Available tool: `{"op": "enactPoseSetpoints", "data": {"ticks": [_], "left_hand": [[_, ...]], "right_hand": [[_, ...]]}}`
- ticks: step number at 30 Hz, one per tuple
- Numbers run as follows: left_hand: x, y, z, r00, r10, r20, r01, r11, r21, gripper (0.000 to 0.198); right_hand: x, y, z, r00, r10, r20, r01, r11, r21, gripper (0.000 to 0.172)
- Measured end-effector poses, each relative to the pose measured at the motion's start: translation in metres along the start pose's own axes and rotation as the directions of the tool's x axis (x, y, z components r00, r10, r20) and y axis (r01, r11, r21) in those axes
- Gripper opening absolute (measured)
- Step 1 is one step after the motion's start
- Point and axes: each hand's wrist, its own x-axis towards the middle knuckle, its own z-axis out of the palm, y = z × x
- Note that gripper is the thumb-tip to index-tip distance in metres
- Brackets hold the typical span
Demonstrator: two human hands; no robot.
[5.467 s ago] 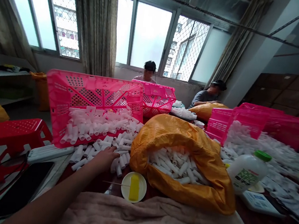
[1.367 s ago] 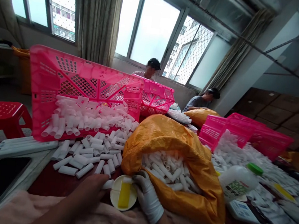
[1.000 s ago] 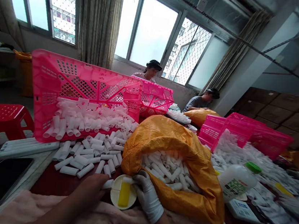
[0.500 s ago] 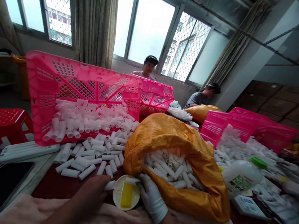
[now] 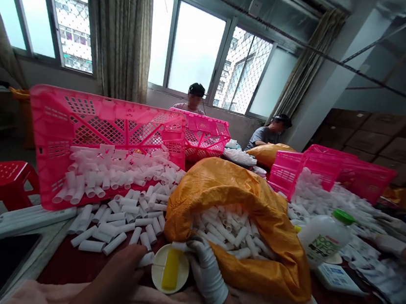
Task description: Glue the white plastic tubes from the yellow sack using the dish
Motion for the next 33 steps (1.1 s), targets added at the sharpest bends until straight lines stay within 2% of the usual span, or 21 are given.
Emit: {"op": "enactPoseSetpoints", "data": {"ticks": [3,5,8,11,13,16,18,19,23,24,26,28,30,33], "left_hand": [[-0.002,0.003,-0.004,0.994,0.025,-0.107,-0.021,0.999,0.044,0.016],[-0.004,0.005,-0.007,0.994,0.009,-0.113,-0.005,0.999,0.041,0.023],[-0.008,0.01,-0.007,0.999,0.016,-0.048,-0.016,1.0,0.003,0.02],[-0.011,0.013,-0.007,0.999,0.04,-0.016,-0.04,0.999,-0.004,0.012],[-0.012,0.014,-0.008,0.999,0.049,0.004,-0.049,0.999,-0.016,0.01],[-0.014,0.016,-0.011,0.994,0.084,0.066,-0.079,0.994,-0.08,0.01],[-0.014,0.017,-0.013,0.99,0.106,0.093,-0.093,0.987,-0.128,0.012],[-0.014,0.017,-0.013,0.99,0.106,0.093,-0.093,0.986,-0.141,0.012],[-0.014,0.018,-0.009,0.995,0.089,0.043,-0.081,0.984,-0.157,0.013],[-0.014,0.017,-0.008,0.995,0.095,0.04,-0.087,0.982,-0.166,0.014],[-0.014,0.017,-0.007,0.993,0.112,0.043,-0.103,0.981,-0.166,0.016],[-0.014,0.019,-0.006,0.993,0.109,0.037,-0.106,0.99,-0.095,0.016],[-0.015,0.023,-0.005,0.996,0.094,0.007,-0.094,0.995,0.042,0.015],[-0.019,0.03,-0.006,0.995,0.097,-0.014,-0.094,0.981,0.168,0.016]], "right_hand": [[0.001,0.005,-0.003,0.986,0.157,-0.063,-0.144,0.974,0.176,0.012],[0.004,-0.001,-0.004,0.962,0.268,-0.043,-0.244,0.924,0.296,0.017],[0.009,-0.022,-0.003,0.908,0.413,0.065,-0.395,0.799,0.454,0.024],[0.012,-0.046,0.002,0.877,0.444,0.187,-0.473,0.722,0.505,0.025],[0.012,-0.056,0.005,0.902,0.388,0.191,-0.43,0.761,0.486,0.02],[0.011,-0.062,0.006,0.981,0.139,0.136,-0.183,0.899,0.397,0.01],[0.01,-0.06,0.005,0.995,-0.006,0.102,-0.032,0.931,0.364,0.012],[0.01,-0.059,0.005,0.996,-0.015,0.089,-0.02,0.926,0.377,0.012],[0.008,-0.054,0.007,0.984,0.154,0.095,-0.18,0.868,0.463,0.009],[0.007,-0.054,0.008,0.985,0.137,0.103,-0.169,0.877,0.449,0.009],[0.007,-0.057,0.008,0.993,0.028,0.114,-0.07,0.924,0.377,0.008],[0.007,-0.062,0.01,0.99,-0.018,0.14,-0.023,0.959,0.284,0.011],[0.008,-0.065,0.016,0.976,0.101,0.191,-0.138,0.971,0.193,0.015],[0.007,-0.068,0.028,0.925,0.323,0.201,-0.354,0.924,0.143,0.029]]}}
